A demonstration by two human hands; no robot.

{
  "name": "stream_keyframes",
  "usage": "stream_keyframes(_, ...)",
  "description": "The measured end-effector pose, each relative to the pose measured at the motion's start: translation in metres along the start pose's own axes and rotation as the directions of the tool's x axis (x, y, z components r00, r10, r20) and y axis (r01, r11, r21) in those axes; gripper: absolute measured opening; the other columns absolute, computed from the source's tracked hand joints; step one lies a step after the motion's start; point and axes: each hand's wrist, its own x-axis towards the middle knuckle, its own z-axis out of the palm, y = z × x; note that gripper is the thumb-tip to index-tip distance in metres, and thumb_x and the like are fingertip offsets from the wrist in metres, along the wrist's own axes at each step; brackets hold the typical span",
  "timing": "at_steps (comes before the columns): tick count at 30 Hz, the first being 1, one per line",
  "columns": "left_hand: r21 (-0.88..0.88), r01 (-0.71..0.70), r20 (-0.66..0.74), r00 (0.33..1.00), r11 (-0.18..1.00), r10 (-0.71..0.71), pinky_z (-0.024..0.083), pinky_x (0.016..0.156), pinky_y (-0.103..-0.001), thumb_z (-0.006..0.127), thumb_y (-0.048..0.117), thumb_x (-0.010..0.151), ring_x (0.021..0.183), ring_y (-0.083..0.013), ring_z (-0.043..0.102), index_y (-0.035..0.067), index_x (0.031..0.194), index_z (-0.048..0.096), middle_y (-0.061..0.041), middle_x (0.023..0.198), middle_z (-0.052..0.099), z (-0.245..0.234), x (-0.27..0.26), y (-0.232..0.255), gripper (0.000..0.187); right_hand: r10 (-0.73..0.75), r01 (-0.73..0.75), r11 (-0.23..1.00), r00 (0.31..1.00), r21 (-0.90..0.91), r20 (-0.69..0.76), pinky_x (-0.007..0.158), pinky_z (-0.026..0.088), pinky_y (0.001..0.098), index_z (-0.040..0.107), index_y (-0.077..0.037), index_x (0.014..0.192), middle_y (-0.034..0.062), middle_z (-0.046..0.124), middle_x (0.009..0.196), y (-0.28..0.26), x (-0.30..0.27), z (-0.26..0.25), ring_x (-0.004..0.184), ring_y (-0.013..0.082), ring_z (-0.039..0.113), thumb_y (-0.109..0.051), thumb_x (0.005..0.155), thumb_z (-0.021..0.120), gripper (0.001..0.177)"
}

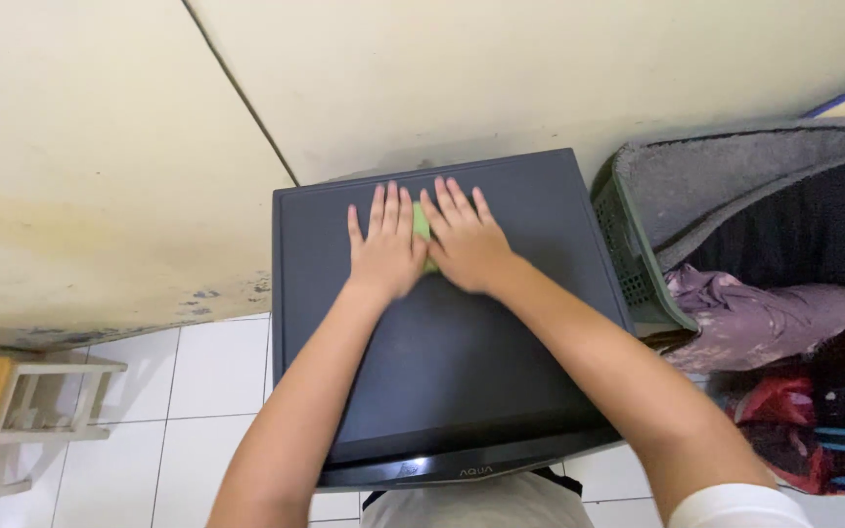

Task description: The person wipes the top surface of a small black refrigerator with a green sponge. They use both hands to scrub the lid in repeated back-and-forth motions across the entire surface.

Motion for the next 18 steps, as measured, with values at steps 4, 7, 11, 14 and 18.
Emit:
stream_keyframes(4,-0.065,0.053,0.031,0.998,0.996,-0.051,-0.006,0.121,-0.068,0.032,0.036,0.100,0.160,-0.0297,0.002,0.009,0.166,0.016,-0.013,0.174,0.012,0.002,0.025,-0.006,0.073,0.055,-0.056,0.997,0.998,0.062,0.007,0.125,0.011,0.0619,0.025,-0.014,0.165,0.0170,0.019,0.171,0.012,0.024,0.007,0.158,0.0351,0.016,-0.039,0.103,0.043,0.070)
stream_keyframes(7,-0.084,0.047,0.040,0.998,0.995,-0.044,-0.007,0.121,-0.068,0.033,0.034,0.100,0.160,-0.0315,0.002,0.007,0.165,0.017,-0.015,0.173,0.011,-0.009,0.015,0.000,0.072,0.069,-0.070,0.996,0.997,0.055,0.022,0.125,0.011,0.0618,0.024,-0.013,0.165,0.0174,0.018,0.171,0.007,0.015,0.000,0.158,0.0351,0.016,-0.038,0.104,0.042,0.069)
stream_keyframes(11,0.071,-0.070,-0.302,0.949,0.995,0.089,0.017,0.120,-0.063,0.047,0.031,0.093,0.155,-0.0342,0.027,0.004,0.158,0.039,-0.019,0.164,0.037,0.015,-0.039,0.017,0.070,0.060,-0.061,0.998,0.995,0.006,0.082,0.125,0.010,0.0581,0.024,-0.009,0.164,0.0221,0.019,0.170,-0.024,-0.040,-0.020,0.158,0.0361,0.014,-0.038,0.104,0.040,0.069)
stream_keyframes(14,0.068,-0.118,-0.209,0.969,0.991,0.130,0.010,0.122,-0.060,0.043,0.035,0.091,0.157,-0.0324,0.022,0.003,0.157,0.037,-0.019,0.166,0.032,-0.012,-0.107,0.044,0.074,-0.043,0.042,0.996,0.999,-0.082,-0.015,0.125,0.011,0.0524,0.025,-0.009,0.164,0.0205,0.017,0.171,-0.046,-0.106,-0.031,0.158,0.0344,0.014,-0.042,0.104,0.040,0.070)
stream_keyframes(18,0.029,-0.164,-0.115,0.979,0.986,0.166,0.010,0.121,-0.063,0.048,0.031,0.088,0.156,-0.0368,0.019,0.000,0.157,0.032,-0.023,0.165,0.029,-0.046,-0.169,0.079,0.078,-0.074,0.073,0.996,0.997,-0.050,-0.018,0.124,0.014,0.0513,0.025,-0.005,0.162,0.0253,0.021,0.168,-0.078,-0.171,-0.062,0.156,0.0386,0.017,-0.040,0.102,0.041,0.071)
